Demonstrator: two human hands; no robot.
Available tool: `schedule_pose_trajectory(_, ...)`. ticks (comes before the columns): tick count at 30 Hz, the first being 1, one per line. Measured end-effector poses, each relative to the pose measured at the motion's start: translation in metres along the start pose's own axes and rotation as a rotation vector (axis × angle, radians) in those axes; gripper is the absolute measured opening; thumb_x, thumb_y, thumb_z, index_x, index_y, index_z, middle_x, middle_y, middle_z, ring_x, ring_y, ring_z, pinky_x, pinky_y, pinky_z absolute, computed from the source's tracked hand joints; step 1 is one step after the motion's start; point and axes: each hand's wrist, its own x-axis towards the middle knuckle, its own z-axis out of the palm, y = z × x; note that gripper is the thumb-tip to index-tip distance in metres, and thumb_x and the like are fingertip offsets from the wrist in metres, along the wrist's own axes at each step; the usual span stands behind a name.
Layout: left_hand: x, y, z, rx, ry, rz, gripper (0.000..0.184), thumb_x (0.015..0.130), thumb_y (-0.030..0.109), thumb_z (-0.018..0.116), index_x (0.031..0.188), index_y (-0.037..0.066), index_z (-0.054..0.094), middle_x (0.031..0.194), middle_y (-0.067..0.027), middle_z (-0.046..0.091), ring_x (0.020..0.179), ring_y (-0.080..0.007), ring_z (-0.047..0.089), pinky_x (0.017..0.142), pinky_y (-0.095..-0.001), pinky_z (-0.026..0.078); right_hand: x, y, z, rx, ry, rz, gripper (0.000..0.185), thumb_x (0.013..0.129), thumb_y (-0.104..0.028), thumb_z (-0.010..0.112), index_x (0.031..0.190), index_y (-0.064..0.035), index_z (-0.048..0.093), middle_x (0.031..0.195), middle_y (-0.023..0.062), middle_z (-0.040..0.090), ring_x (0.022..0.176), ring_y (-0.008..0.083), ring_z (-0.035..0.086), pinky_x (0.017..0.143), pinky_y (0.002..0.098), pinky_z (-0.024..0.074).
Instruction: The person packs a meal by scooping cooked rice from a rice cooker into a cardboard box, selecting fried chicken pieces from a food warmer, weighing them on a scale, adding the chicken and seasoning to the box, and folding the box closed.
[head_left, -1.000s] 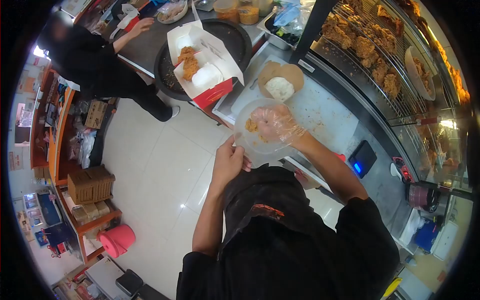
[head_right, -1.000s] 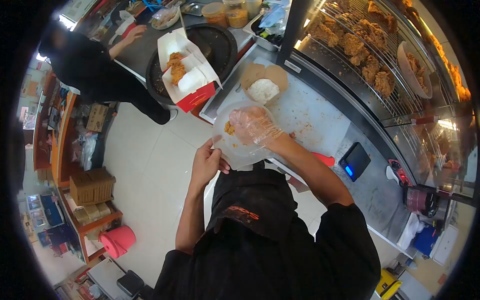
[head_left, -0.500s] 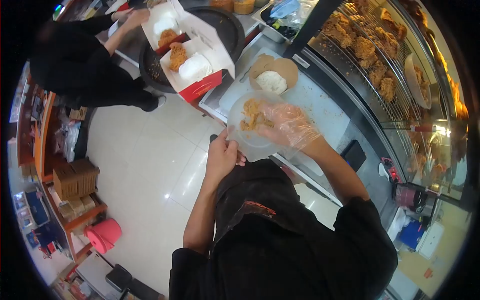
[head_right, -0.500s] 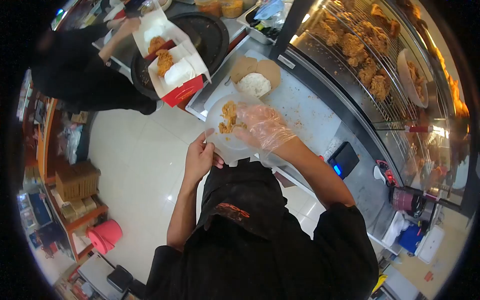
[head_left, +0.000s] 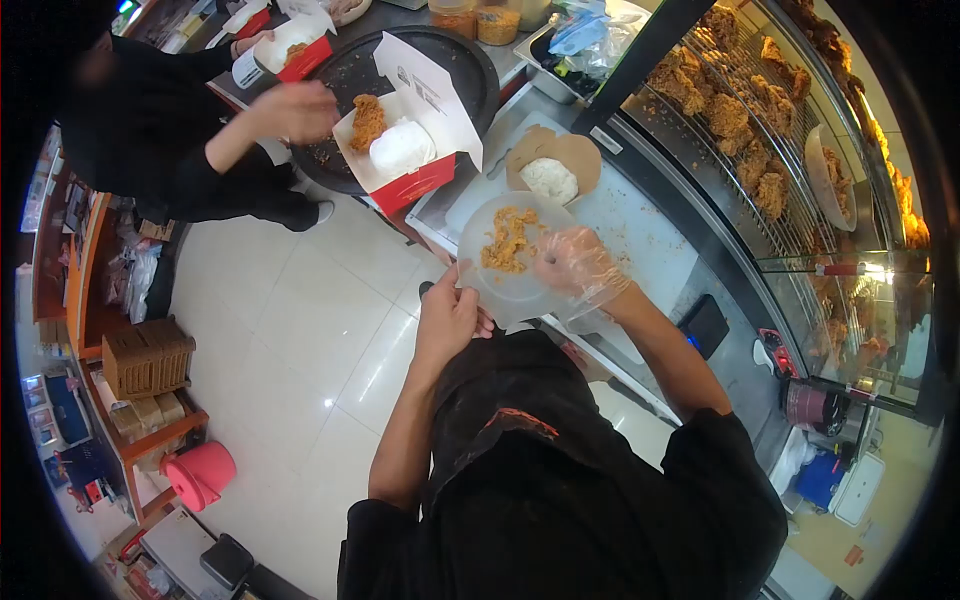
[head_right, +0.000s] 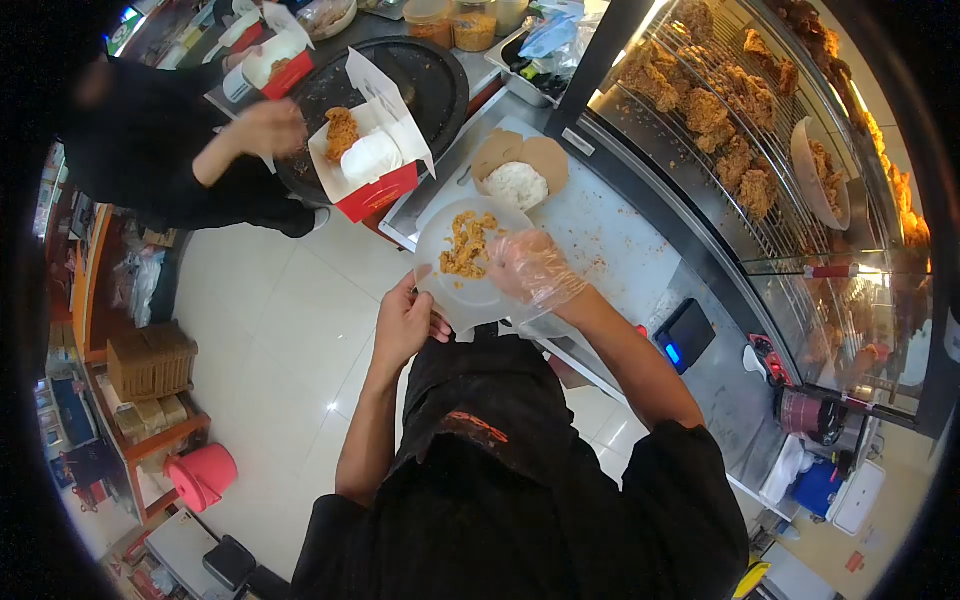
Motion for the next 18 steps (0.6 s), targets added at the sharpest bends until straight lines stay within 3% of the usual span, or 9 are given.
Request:
schedule_pose_trajectory(5, 0.002, 0.004, 0.002, -0.005, -0.017, 0.005, 0.047, 0.089, 0.002, 0.032, 0.134, -0.006, 0.04, 0.069, -0.0153, 0.061, 0.049, -0.0171, 0.06, 0.045, -0.0281, 0.054, 0.001, 0.0, -0.014, 0.253, 0.07, 0.052, 0.012, 0.072, -0.013, 0.065, 0.071, -0.0013, 0.062, 0.065, 0.0194, 0.059, 0.062, 0.037, 0.062, 0.057, 0.0426, 0.0493)
schedule_pose_trajectory(8, 0.006, 0.003, 0.003, 0.004, -0.009, -0.004, 0.046, 0.089, 0.003, 0.033, 0.134, -0.006, 0.04, 0.069, -0.015, 0.061, 0.049, -0.0167, 0.06, 0.045, -0.0277, 0.053, 0.0, -0.003, -0.024, 0.077, -0.051, 0.093, 0.015, 0.073, -0.017, 0.067, 0.076, -0.0024, 0.065, 0.071, 0.0178, 0.062, 0.067, 0.0348, 0.063, 0.062, 0.0417, 0.0507)
schedule_pose_trajectory(11, 0.01, 0.001, 0.007, 0.001, -0.039, 0.038, 0.046, 0.09, 0.003, 0.034, 0.134, -0.006, 0.04, 0.068, -0.0148, 0.061, 0.049, -0.0164, 0.06, 0.045, -0.0276, 0.053, -0.003, -0.008, -0.02, -0.089, -0.014, 0.101, 0.024, 0.073, -0.02, 0.072, 0.093, -0.0074, 0.07, 0.077, 0.0112, 0.065, 0.073, 0.0302, 0.063, 0.07, 0.0408, 0.0513)
schedule_pose_trajectory(14, 0.011, 0.001, 0.012, 0.015, -0.015, 0.054, 0.045, 0.09, 0.003, 0.034, 0.134, -0.007, 0.041, 0.066, -0.014, 0.06, 0.049, -0.0161, 0.06, 0.045, -0.0275, 0.053, -0.003, -0.019, -0.026, -0.249, -0.024, 0.05, 0.028, 0.072, -0.027, 0.073, 0.094, -0.0107, 0.07, 0.084, 0.0102, 0.065, 0.083, 0.0296, 0.063, 0.077, 0.0423, 0.051)
schedule_pose_trajectory(18, 0.007, 0.006, 0.018, 0.03, -0.009, 0.072, 0.047, 0.09, 0.003, 0.035, 0.136, -0.007, 0.039, 0.064, -0.0139, 0.06, 0.048, -0.0159, 0.06, 0.045, -0.0276, 0.052, -0.002, -0.032, -0.024, -0.382, -0.161, 0.028, 0.031, 0.072, -0.034, 0.07, 0.093, -0.0099, 0.069, 0.087, 0.0117, 0.065, 0.084, 0.0294, 0.063, 0.075, 0.0436, 0.0502)
